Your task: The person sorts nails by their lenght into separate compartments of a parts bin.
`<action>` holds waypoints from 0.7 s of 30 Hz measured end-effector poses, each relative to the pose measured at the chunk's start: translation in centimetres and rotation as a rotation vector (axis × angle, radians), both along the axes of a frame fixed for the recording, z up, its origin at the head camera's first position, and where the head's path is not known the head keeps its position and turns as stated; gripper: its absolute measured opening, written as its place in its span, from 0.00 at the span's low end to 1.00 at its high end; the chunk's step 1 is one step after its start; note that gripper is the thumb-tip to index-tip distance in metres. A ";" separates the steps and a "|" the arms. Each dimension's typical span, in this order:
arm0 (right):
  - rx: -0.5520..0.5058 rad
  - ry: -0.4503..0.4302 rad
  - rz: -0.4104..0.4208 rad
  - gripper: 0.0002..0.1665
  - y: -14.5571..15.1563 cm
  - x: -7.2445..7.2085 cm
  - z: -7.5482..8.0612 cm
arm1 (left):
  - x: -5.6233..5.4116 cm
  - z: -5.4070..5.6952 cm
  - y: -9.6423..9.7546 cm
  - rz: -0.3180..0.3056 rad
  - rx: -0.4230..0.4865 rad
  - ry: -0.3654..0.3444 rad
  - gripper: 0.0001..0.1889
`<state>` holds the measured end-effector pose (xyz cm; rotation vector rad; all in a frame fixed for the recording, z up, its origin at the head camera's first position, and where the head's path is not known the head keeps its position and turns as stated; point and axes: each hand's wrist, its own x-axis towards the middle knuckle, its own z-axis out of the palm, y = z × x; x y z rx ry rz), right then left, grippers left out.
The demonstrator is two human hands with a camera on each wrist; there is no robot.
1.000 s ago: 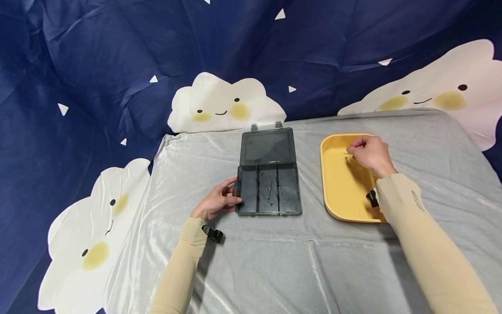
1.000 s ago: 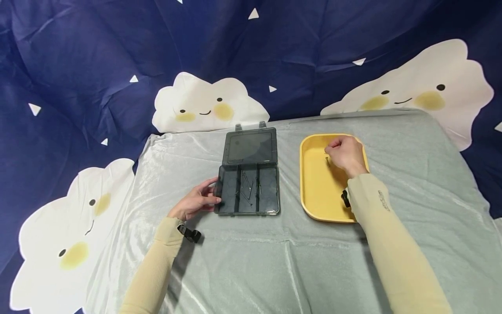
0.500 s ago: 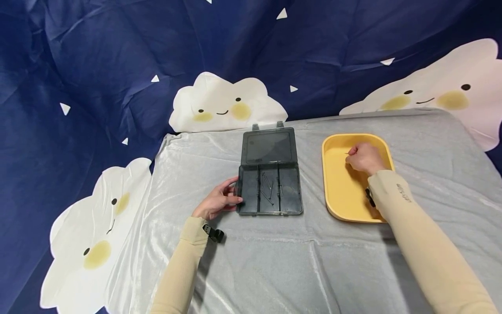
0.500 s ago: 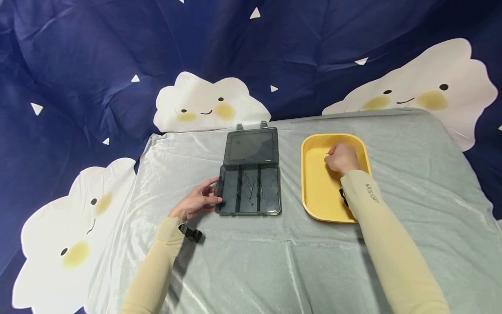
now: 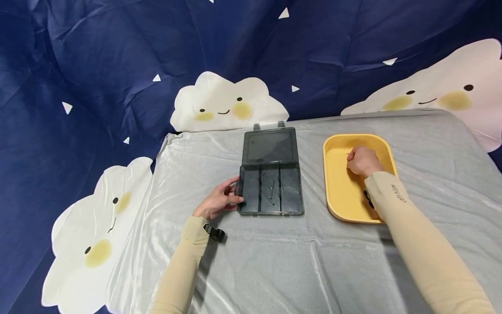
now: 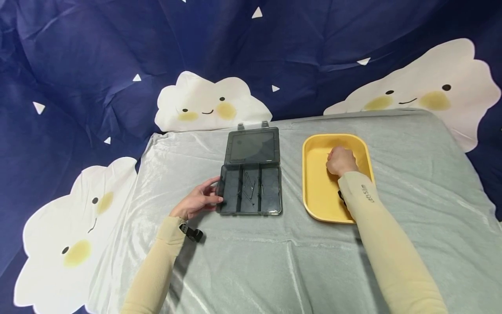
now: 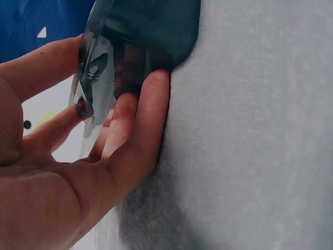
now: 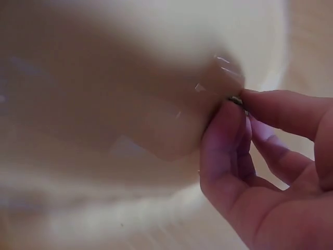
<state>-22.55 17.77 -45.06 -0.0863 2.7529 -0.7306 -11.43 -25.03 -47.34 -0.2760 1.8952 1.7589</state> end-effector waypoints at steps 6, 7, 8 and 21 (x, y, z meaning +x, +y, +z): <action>-0.004 0.022 0.004 0.08 0.1 0.1 0.0 | 0.0 0.0 0.0 0.001 -0.001 0.009 0.43; -0.005 0.019 0.002 0.08 0.1 0.1 0.0 | 0.0 0.0 0.0 0.000 -0.002 0.010 0.43; -0.007 0.014 0.000 0.08 0.1 0.2 0.0 | 0.0 0.0 0.0 -0.001 -0.002 0.011 0.43; -0.033 -0.061 -0.031 0.07 -0.1 0.3 0.2 | 0.0 -0.1 0.0 0.001 -0.003 0.008 0.43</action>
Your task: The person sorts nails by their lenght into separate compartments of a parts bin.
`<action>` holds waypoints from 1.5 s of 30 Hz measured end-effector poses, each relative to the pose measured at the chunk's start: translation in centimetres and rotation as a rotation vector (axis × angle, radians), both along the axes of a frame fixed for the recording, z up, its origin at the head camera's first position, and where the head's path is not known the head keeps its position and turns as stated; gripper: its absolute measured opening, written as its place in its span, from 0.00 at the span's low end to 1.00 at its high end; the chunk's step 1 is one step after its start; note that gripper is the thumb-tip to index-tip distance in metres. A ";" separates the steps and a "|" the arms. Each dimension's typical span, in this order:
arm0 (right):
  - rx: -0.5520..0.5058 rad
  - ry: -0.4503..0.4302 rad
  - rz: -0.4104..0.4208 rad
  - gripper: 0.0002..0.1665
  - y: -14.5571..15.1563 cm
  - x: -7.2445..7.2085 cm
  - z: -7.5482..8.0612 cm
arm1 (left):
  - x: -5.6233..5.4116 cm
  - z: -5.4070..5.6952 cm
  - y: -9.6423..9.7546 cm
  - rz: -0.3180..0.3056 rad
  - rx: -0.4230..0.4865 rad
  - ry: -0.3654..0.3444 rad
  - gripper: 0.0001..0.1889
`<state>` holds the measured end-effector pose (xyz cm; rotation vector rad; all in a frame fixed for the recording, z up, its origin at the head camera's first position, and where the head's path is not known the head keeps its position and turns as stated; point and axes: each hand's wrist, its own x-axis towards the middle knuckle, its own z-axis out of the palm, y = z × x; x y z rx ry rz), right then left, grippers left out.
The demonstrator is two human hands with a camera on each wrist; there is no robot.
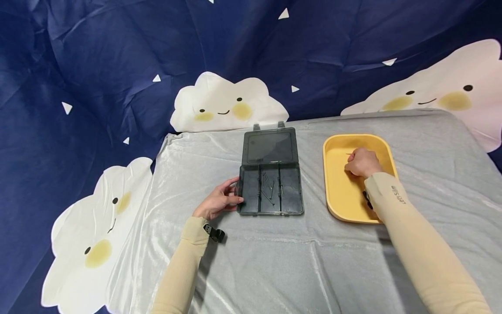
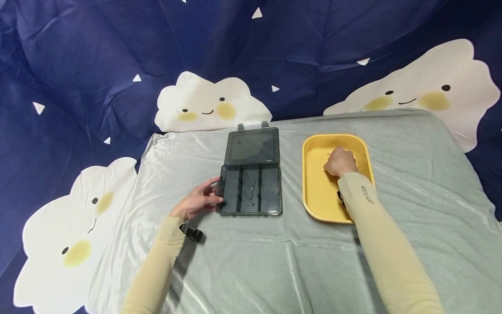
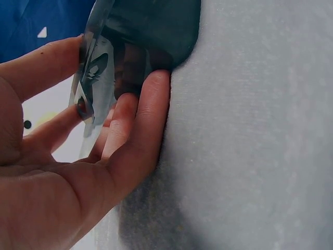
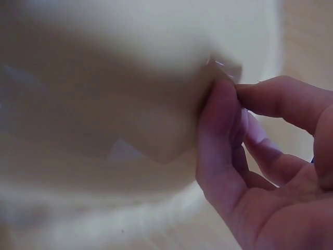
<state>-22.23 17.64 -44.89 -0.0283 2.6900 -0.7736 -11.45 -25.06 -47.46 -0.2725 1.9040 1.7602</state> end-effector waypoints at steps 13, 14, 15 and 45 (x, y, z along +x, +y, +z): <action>-0.056 -0.013 -0.014 0.10 0.1 0.2 0.2 | 0.0 -0.1 -0.1 0.001 0.012 -0.003 0.43; -0.063 -0.011 -0.019 0.10 0.0 0.1 0.3 | 0.0 -0.1 -0.1 -0.001 0.012 -0.002 0.43; -0.072 -0.010 -0.024 0.11 0.0 0.1 0.5 | -0.1 -0.1 -0.1 -0.002 0.012 -0.002 0.43; -0.259 0.278 -0.048 0.12 -3.3 1.6 6.8 | 0.0 -0.2 -0.1 -0.004 -0.001 0.001 0.43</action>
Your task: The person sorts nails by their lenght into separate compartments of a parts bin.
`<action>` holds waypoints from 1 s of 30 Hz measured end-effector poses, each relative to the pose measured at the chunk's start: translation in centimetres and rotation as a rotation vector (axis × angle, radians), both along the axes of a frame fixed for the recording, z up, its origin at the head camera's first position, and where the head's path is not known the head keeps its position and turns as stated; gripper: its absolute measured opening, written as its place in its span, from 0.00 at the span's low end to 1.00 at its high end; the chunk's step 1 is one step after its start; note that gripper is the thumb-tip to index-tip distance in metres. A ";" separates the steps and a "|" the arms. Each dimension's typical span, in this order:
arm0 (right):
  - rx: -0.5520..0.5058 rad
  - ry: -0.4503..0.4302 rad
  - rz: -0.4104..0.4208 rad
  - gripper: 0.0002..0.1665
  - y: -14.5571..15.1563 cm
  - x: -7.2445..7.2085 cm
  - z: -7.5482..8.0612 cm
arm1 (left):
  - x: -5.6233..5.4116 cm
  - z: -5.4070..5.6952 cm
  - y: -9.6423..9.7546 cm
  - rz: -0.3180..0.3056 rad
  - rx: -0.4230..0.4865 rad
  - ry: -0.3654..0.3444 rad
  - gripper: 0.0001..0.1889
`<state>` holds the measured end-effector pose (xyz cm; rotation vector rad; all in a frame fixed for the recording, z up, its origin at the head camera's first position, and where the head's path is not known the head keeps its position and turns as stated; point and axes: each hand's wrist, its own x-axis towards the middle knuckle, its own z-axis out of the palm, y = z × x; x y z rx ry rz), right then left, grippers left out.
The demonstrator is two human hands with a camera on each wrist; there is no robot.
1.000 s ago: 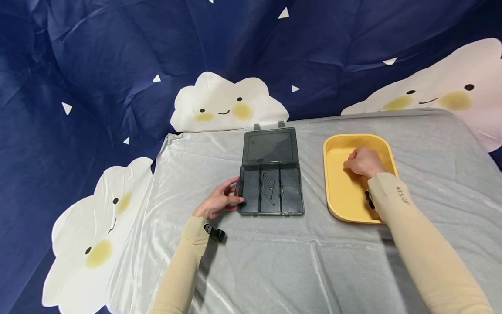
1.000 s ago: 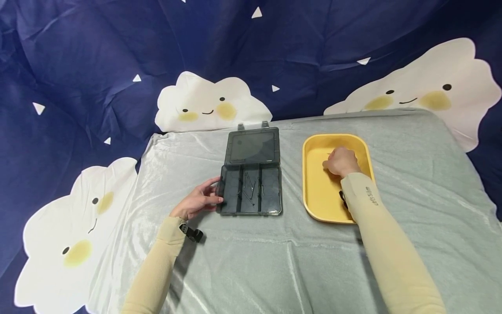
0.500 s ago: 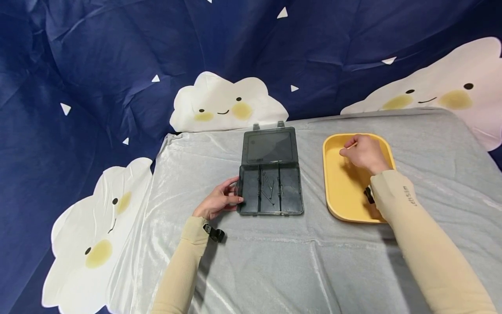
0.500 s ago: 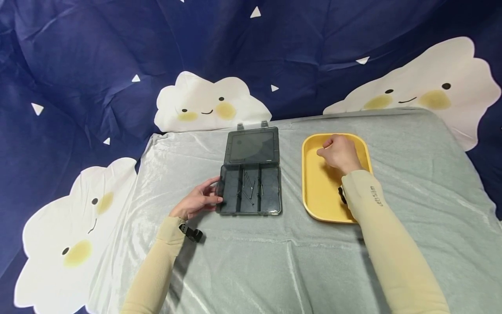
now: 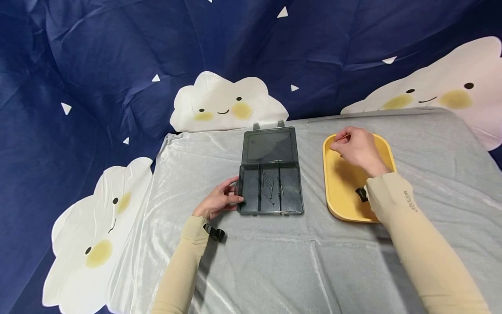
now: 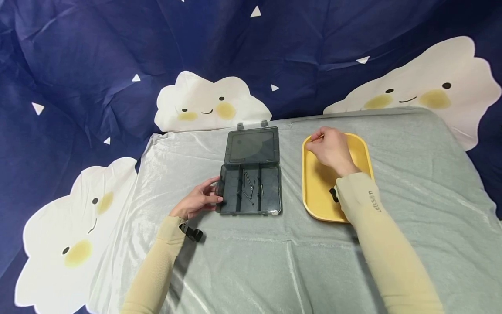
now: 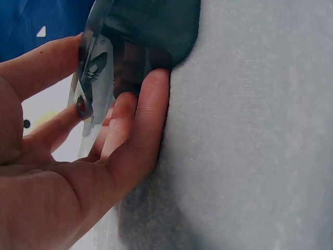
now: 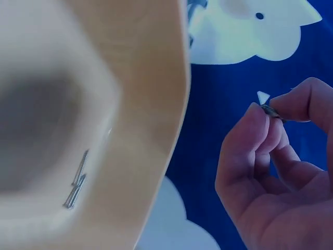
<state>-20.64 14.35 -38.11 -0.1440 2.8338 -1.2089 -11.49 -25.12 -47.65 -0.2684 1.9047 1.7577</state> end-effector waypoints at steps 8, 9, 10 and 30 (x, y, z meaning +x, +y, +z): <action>-0.046 0.047 0.006 0.11 -1.6 1.3 0.3 | 0.0 0.1 0.0 0.000 -0.006 0.002 0.43; -0.054 0.050 0.006 0.11 -1.8 1.5 0.3 | 0.0 0.1 0.0 -0.001 -0.006 0.002 0.43; -0.064 0.052 0.008 0.11 -2.0 1.6 0.3 | 0.0 0.1 0.0 -0.002 -0.006 0.001 0.43; -0.211 0.000 0.050 0.12 -6.7 4.9 -1.6 | 0.0 0.0 0.1 0.003 -0.008 -0.002 0.43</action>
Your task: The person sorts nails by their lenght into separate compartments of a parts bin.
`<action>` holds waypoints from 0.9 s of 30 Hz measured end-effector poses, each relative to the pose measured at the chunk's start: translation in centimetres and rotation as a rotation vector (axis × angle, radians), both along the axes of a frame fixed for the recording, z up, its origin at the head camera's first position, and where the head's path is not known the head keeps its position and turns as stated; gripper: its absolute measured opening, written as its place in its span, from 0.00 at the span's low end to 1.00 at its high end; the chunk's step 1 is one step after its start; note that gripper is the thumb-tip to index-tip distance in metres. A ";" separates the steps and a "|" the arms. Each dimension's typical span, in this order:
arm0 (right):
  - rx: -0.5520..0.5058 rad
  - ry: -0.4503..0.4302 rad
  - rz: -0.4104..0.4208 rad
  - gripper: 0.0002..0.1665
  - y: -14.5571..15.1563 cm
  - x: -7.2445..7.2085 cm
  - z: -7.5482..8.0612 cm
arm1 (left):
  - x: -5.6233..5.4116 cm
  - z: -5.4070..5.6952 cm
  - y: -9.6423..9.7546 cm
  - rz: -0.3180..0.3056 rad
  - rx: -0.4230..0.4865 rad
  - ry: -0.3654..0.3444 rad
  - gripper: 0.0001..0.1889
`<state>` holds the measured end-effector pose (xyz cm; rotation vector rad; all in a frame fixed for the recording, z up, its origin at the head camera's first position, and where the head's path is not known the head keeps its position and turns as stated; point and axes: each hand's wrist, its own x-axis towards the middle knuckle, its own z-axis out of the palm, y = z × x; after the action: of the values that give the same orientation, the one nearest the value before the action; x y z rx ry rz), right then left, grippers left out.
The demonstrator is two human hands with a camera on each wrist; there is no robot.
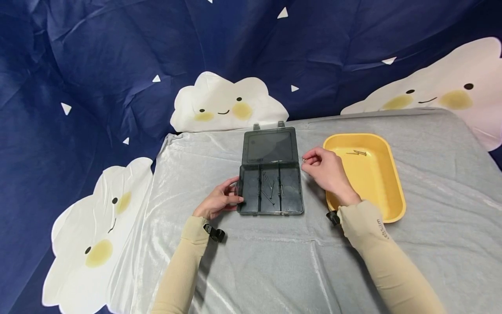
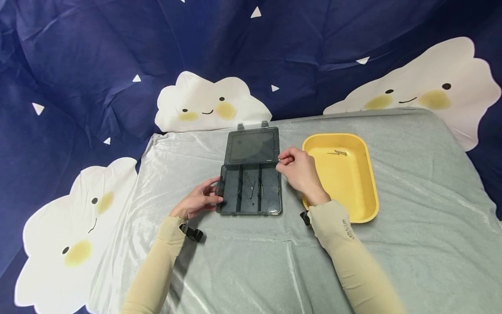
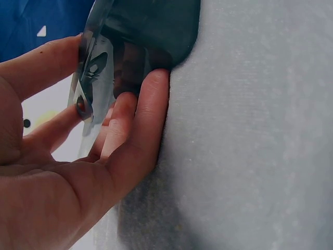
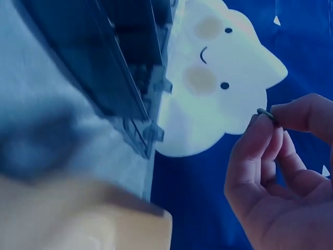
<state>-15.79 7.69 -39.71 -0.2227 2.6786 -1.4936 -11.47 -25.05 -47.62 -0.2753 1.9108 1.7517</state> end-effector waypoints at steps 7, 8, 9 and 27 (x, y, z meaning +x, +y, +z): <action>-0.019 -0.036 0.019 0.12 -1.5 0.7 -1.6 | 0.0 -0.1 -0.1 0.003 0.006 -0.004 0.43; -0.013 -0.036 0.021 0.11 -1.7 0.8 -1.8 | 0.0 -0.1 -0.1 0.003 0.007 -0.004 0.43; -0.005 -0.035 0.023 0.11 -1.8 0.8 -2.1 | -0.1 -0.1 -0.1 0.002 0.008 -0.003 0.43; 0.100 -0.014 0.027 0.09 -3.0 1.3 -5.3 | 0.0 0.2 -0.1 -0.001 0.002 -0.002 0.43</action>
<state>-14.50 4.66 -45.06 -0.2404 2.7182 -1.3448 -11.44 -25.10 -47.43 -0.2751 1.9068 1.7521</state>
